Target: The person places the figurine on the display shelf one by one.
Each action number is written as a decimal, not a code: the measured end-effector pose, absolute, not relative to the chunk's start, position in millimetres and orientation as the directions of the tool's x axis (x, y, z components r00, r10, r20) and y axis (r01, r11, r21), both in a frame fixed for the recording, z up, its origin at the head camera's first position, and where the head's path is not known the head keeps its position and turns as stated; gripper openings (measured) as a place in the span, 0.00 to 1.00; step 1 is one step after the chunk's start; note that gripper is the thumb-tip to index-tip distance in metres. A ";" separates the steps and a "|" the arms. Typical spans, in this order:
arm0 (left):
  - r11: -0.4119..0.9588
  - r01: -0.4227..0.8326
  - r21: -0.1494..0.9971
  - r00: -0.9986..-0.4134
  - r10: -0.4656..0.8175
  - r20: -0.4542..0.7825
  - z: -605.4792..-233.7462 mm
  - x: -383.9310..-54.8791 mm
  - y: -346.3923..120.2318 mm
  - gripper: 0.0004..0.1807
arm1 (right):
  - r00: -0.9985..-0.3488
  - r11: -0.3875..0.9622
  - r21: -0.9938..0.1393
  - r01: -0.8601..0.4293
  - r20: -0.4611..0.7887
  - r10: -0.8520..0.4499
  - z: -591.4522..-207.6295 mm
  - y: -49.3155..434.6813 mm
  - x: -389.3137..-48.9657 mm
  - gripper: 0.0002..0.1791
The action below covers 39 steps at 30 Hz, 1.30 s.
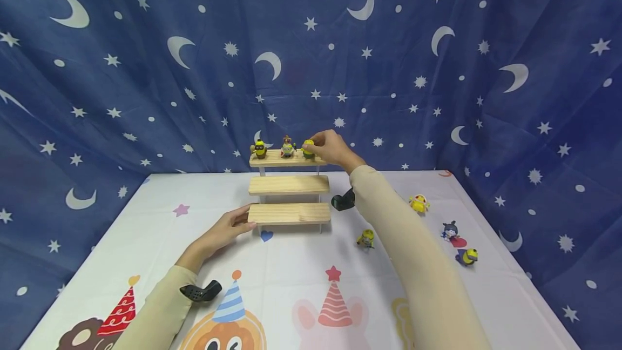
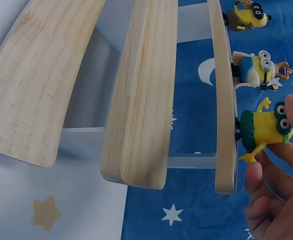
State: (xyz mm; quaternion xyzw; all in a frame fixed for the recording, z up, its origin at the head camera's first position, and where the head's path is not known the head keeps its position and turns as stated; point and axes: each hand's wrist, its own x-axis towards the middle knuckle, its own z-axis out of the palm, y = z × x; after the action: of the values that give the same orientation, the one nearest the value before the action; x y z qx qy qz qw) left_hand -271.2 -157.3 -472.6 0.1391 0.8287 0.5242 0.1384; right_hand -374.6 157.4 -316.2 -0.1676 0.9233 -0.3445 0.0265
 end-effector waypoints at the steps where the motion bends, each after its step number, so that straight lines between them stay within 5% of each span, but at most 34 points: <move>1: 0.410 0.080 0.908 -0.924 0.373 -0.087 -472.7 -271.3 -157.0 0.42 | -0.942 0.708 -0.643 -0.292 0.067 -0.328 -316.1 157.6 -374.5 0.29; 39: 0.419 0.040 0.907 -0.932 0.343 -0.118 -475.2 -271.8 -155.7 0.44 | -0.918 0.700 -0.602 -0.384 0.166 -0.361 -289.4 211.9 -333.5 0.26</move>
State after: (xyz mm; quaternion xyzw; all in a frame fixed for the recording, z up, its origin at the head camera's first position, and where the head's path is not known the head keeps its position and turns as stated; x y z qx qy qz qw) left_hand -271.8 -155.7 -475.2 0.1154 0.8299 0.5265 0.1441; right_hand -333.5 211.9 -289.4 -0.2022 0.9217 -0.3306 -0.0173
